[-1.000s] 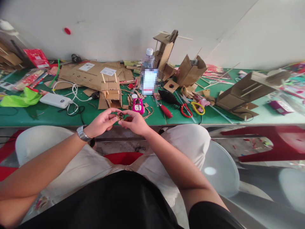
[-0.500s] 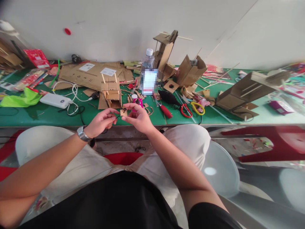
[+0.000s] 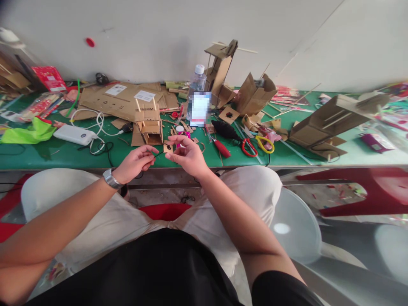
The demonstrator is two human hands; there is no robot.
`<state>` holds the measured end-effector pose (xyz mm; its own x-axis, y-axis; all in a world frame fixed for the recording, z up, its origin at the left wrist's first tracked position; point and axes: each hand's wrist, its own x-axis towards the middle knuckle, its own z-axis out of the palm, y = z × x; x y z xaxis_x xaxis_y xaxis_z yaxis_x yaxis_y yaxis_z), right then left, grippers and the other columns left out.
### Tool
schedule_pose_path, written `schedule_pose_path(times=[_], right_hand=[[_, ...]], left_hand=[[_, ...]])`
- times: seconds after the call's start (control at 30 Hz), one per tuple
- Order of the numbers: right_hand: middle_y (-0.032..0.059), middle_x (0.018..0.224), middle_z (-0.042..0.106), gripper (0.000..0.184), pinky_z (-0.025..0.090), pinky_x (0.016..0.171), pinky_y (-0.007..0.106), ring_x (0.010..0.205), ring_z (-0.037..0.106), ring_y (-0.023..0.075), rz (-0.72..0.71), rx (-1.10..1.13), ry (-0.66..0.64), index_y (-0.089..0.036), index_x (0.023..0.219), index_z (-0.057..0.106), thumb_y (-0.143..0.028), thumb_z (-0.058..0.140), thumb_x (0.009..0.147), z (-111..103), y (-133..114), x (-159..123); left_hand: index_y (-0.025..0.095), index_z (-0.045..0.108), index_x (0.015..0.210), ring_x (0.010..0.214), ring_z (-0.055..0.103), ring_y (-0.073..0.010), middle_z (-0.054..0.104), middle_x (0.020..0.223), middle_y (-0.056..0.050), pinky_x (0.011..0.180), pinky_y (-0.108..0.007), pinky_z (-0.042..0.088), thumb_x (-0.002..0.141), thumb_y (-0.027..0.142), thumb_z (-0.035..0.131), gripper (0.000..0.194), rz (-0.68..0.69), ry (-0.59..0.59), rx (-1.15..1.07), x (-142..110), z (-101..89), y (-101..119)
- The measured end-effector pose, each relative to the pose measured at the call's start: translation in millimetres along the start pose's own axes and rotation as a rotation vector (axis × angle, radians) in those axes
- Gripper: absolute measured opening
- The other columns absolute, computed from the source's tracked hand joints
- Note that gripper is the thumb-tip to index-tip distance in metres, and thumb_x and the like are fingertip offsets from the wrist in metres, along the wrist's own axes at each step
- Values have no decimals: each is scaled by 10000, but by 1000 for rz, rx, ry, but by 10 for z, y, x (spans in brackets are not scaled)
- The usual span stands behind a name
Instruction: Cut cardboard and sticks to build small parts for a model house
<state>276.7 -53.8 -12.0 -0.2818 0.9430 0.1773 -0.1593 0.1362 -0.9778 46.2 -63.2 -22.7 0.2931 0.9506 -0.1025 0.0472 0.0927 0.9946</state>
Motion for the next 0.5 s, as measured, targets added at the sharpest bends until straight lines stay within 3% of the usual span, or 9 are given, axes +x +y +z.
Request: schedule_pose_path(times=[0.5], right_hand=[[43,1115,662,571,539,585,262,681,548,96,1,1,10,-226,1149,682,-438,954,693,-2,-25,-4]], left_hand=[[155,651,1021,499,485,-76,622,685,14,473,-191,349,862,216,667,171,-4,3,92,2,-7,-14]])
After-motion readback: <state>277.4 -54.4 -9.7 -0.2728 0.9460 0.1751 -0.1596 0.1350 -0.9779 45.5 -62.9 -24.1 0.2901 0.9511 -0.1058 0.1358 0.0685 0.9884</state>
